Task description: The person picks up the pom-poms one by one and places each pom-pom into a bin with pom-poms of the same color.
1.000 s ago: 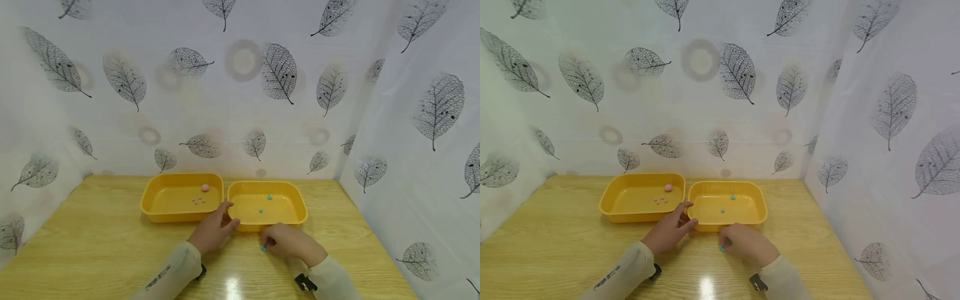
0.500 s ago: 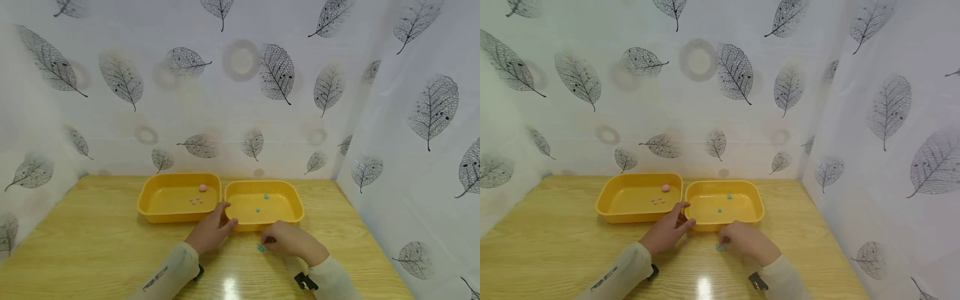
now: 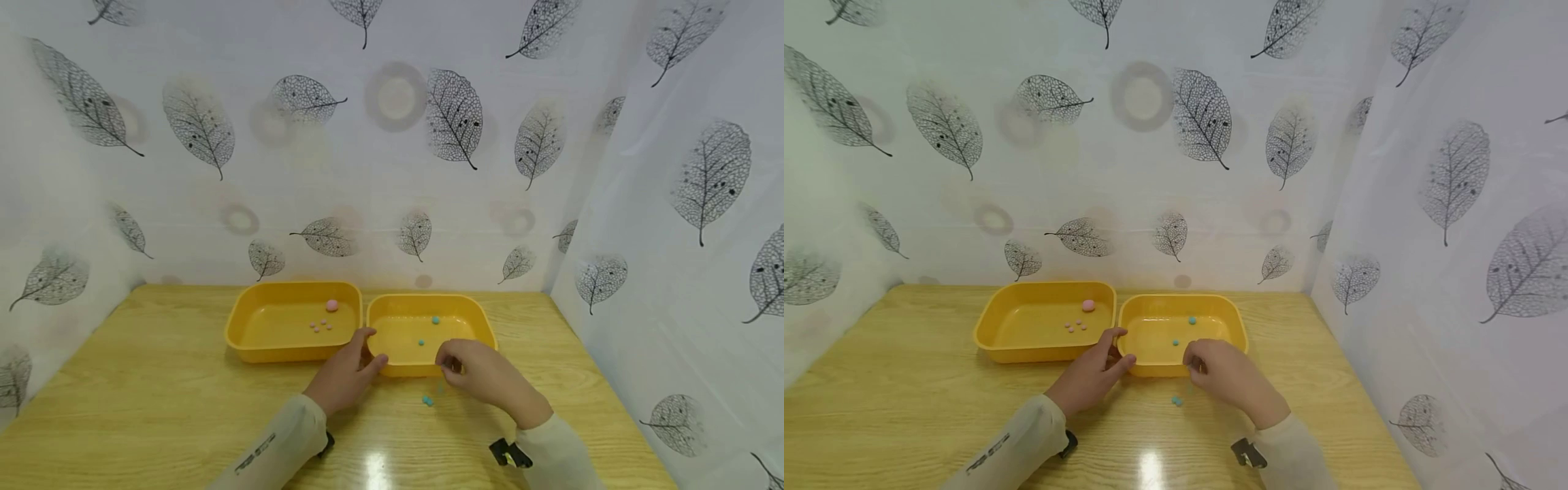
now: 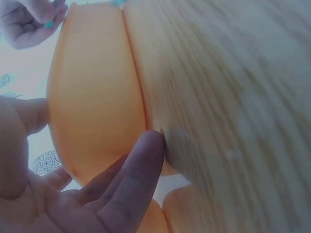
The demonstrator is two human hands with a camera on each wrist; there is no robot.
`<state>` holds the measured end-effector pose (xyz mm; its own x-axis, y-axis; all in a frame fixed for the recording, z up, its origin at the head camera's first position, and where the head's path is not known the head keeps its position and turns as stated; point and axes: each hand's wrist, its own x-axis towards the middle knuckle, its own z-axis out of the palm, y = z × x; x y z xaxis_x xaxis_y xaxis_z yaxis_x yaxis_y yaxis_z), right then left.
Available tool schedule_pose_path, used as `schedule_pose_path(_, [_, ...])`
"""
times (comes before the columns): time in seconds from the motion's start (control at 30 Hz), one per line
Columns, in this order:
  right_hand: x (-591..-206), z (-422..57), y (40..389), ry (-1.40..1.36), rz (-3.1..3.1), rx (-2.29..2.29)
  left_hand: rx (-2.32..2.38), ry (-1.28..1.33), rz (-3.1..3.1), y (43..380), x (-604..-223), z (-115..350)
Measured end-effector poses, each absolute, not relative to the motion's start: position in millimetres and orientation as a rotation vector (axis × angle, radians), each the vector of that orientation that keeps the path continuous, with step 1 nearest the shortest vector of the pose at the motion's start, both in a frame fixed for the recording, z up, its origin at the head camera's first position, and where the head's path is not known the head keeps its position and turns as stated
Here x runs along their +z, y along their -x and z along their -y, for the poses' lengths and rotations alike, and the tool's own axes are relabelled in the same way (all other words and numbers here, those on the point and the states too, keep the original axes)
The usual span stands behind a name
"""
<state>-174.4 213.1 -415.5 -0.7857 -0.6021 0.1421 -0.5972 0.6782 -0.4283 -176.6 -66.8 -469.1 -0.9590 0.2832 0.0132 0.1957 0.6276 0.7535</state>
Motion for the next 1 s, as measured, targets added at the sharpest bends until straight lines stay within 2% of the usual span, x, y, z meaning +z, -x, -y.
schedule_pose_path(0.43, [-420.7, -216.5, 184.1, 0.785, -3.11, -0.902, 1.25, -0.368, -2.732, 175.8, -469.6, 64.3])
schedule_pose_path(0.73, [-422.6, -221.7, 197.8, 0.791, -3.137, -0.867, 1.257, -0.377, -2.738, 177.9, -470.0, 63.7])
schedule_pose_path(1.0, [-407.0, -223.6, 228.4, 0.823, -3.127, -0.689, 1.264, -0.374, -2.738, 178.0, -469.7, 64.3])
